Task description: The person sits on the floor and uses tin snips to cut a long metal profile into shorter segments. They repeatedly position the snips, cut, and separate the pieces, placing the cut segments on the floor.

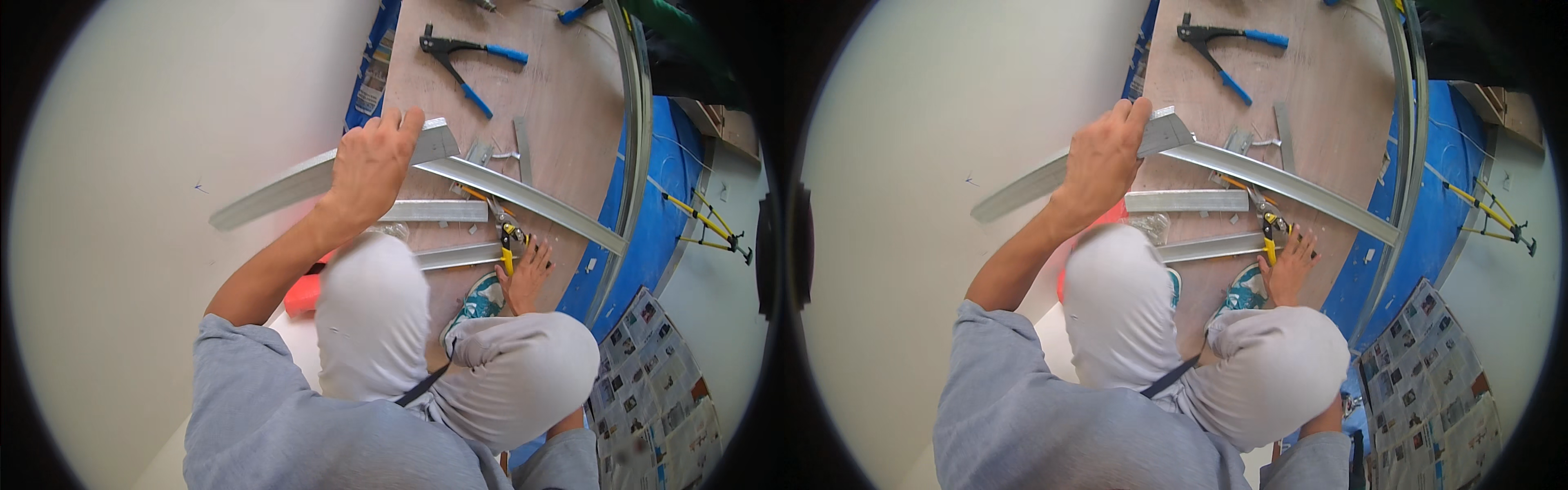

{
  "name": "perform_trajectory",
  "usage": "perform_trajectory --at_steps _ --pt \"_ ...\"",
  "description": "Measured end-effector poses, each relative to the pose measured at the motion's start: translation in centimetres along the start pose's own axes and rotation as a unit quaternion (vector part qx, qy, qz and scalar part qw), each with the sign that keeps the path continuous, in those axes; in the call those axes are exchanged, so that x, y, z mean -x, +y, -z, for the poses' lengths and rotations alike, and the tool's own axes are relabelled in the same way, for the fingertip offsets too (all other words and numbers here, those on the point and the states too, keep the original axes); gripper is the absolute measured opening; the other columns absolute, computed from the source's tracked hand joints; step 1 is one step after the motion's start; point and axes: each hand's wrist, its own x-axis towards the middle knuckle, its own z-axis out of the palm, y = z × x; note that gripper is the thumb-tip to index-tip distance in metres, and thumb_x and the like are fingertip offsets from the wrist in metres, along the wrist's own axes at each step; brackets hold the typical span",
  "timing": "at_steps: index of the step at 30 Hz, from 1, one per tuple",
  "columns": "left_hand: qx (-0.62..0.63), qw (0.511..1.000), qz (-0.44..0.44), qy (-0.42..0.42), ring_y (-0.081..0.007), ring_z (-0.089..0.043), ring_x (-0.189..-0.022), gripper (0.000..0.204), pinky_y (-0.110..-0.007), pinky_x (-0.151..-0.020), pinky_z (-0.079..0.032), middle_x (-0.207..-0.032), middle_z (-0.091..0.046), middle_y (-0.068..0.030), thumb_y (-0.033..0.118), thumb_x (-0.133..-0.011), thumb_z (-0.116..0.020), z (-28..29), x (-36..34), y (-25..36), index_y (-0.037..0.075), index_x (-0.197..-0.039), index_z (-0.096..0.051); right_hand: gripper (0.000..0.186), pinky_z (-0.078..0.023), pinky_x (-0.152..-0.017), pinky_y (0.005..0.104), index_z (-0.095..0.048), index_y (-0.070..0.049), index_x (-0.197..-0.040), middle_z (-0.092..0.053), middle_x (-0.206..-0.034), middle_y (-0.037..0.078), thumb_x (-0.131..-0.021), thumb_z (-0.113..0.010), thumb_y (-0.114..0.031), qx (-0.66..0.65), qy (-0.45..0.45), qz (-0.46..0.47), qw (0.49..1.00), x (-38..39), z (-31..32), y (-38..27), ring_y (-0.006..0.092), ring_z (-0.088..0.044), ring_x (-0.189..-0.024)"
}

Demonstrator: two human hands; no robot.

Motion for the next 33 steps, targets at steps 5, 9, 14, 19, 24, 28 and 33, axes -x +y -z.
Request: perform_trajectory --at_steps 5,9,14,19,24,28,33 --pt "-0.047 0.991 -0.043 0.12 -0.0226 -0.063 -0.074 0.025 -0.037 -0.06 -0.045 -0.085 -0.055 -0.0064 0.0 -0.084 -0.066 4.5 -1.8 1.7 0.01 -0.104 -0.056 0.113 -0.024 -0.123 0.0601 -0.027 -0.007 -0.164 -0.031 -0.166 0.025 -0.077 -0.086 -0.048 0.062 -0.049 -0.123 0.989 -1.9 0.2 -0.3 0.0407 -0.026 -0.156" --pt "-0.085 0.987 -0.04 0.128 -0.0222 -0.061 -0.075 0.024 -0.037 -0.06 -0.044 -0.085 -0.054 -0.0056 0.002 -0.085 -0.066 6.5 -1.4 2.6 0.012 -0.106 -0.058 0.111 -0.025 -0.123 0.0589 -0.028 -0.007 -0.164 -0.034 -0.164 0.024 -0.077 -0.086 -0.047 0.048 -0.06 -0.12 0.99 -1.7 0.9 0.1 0.04 -0.028 -0.154" --pt "-0.034 0.989 0.013 0.142 -0.0238 -0.059 -0.083 0.024 -0.038 -0.066 -0.043 -0.09 -0.054 -0.0066 0.004 -0.086 -0.065 6.0 0.1 2.4 0.014 -0.107 -0.061 0.109 -0.027 -0.122 0.0574 -0.03 -0.007 -0.163 -0.037 -0.161 0.024 -0.077 -0.086 -0.045 0.037 -0.082 -0.093 0.992 -0.1 1.4 1.2 0.0392 -0.031 -0.153" --pt "0.066 0.987 0.021 0.143 -0.0313 -0.059 -0.091 0.047 -0.045 -0.074 -0.046 -0.095 -0.055 -0.0093 -0.004 -0.072 -0.073 4.1 1.0 2.4 0.013 -0.114 -0.061 0.108 -0.029 -0.121 0.056 -0.032 -0.006 -0.162 -0.041 -0.158 0.023 -0.077 -0.086 -0.044 0.016 -0.101 -0.058 0.993 0.9 1.7 3.1 0.0383 -0.034 -0.151" --pt "0.122 0.98 -0.041 0.153 -0.0331 -0.058 -0.093 0.049 -0.045 -0.076 -0.046 -0.097 -0.056 -0.0096 -0.007 -0.07 -0.072 3.6 0.5 2.3 0.011 -0.114 -0.06 0.106 -0.031 -0.121 0.0545 -0.033 -0.006 -0.161 -0.044 -0.155 0.022 -0.076 -0.086 -0.042 -0.044 -0.139 -0.016 0.989 1.7 3.5 4.5 0.0374 -0.037 -0.15" --pt "0.167 0.979 -0.036 0.11 -0.0361 -0.058 -0.097 0.051 -0.047 -0.081 -0.047 -0.101 -0.057 -0.0128 -0.008 -0.07 -0.07 3.7 0.8 1.9 0.007 -0.117 -0.055 0.105 -0.032 -0.12 0.0533 -0.035 -0.006 -0.16 -0.047 -0.153 0.022 -0.076 -0.086 -0.041 -0.128 -0.185 0.006 0.974 2.2 6.8 5.3 0.0368 -0.039 -0.149" --pt "0.206 0.973 -0.024 0.099 -0.0403 -0.058 -0.101 0.055 -0.049 -0.086 -0.049 -0.106 -0.058 -0.0178 -0.008 -0.069 -0.07 3.3 1.5 1.1 0.002 -0.119 -0.049 0.103 -0.034 -0.119 0.0518 -0.036 -0.005 -0.159 -0.051 -0.151 0.021 -0.076 -0.086 -0.04 -0.266 -0.22 0.006 0.939 2.1 12.5 6.3 0.0359 -0.042 -0.147"
